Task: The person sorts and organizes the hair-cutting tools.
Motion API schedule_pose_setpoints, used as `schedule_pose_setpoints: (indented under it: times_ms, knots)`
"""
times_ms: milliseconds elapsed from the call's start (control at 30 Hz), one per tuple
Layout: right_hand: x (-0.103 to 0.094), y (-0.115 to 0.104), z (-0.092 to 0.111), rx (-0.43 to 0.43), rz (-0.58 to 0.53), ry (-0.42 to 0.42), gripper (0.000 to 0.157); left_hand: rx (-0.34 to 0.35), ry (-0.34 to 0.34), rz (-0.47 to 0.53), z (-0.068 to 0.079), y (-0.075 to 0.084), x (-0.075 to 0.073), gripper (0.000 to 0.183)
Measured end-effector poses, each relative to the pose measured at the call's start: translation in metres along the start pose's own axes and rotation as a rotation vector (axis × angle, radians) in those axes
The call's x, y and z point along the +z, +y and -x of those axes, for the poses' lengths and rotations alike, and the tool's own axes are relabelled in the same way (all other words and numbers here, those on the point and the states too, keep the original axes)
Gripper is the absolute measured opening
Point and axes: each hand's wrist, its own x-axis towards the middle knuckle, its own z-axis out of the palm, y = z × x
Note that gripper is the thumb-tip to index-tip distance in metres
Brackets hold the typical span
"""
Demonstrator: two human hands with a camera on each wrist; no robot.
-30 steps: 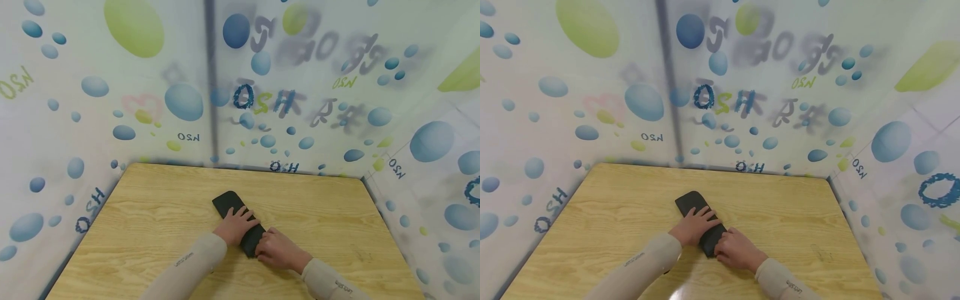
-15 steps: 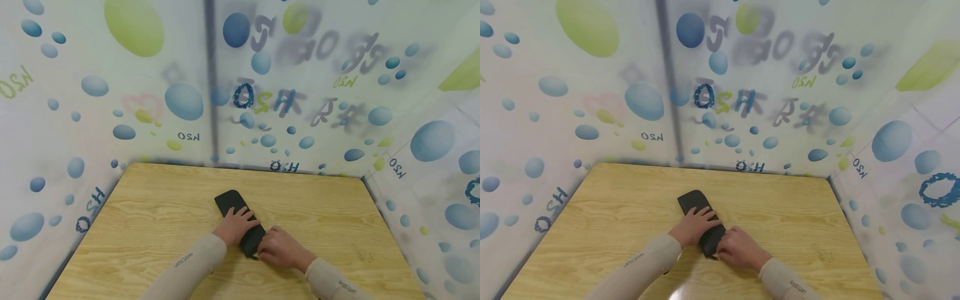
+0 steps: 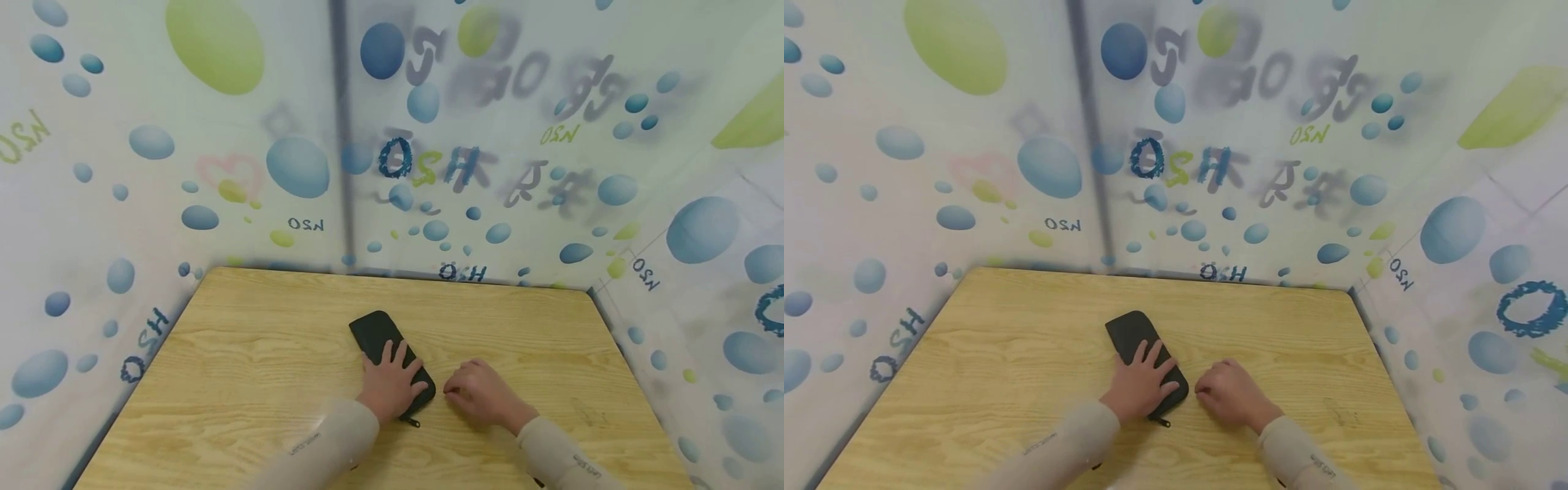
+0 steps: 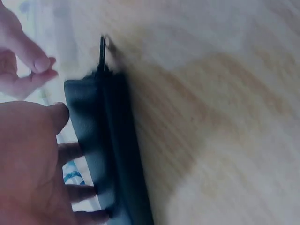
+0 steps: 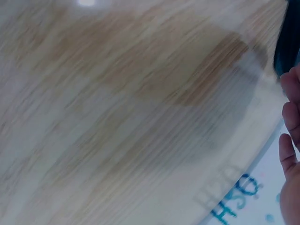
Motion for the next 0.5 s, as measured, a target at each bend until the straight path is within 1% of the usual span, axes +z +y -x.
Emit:
schedule_pose_setpoints:
  times_ms: [100, 300, 400, 500]
  knots:
    - [0.001, 0.010, 0.004, 0.040, -0.007, 0.002, 0.004, -0.044, 0.003, 0.049, 0.001, 0.006, 0.002, 0.058]
    - [0.001, 0.021, 0.011, 0.086, -0.004, 0.017, 0.004, -0.077, 0.032, 0.132, -0.004, 0.010, 0.008, 0.061]
    - [0.002, 0.024, 0.012, 0.101, 0.005, 0.021, 0.004, -0.072, 0.074, 0.131, -0.006, 0.008, 0.013, 0.061]
    - [0.001, 0.027, 0.013, 0.117, -0.005, 0.014, 0.004, -0.051, 0.123, 0.101, -0.008, 0.003, 0.018, 0.056]
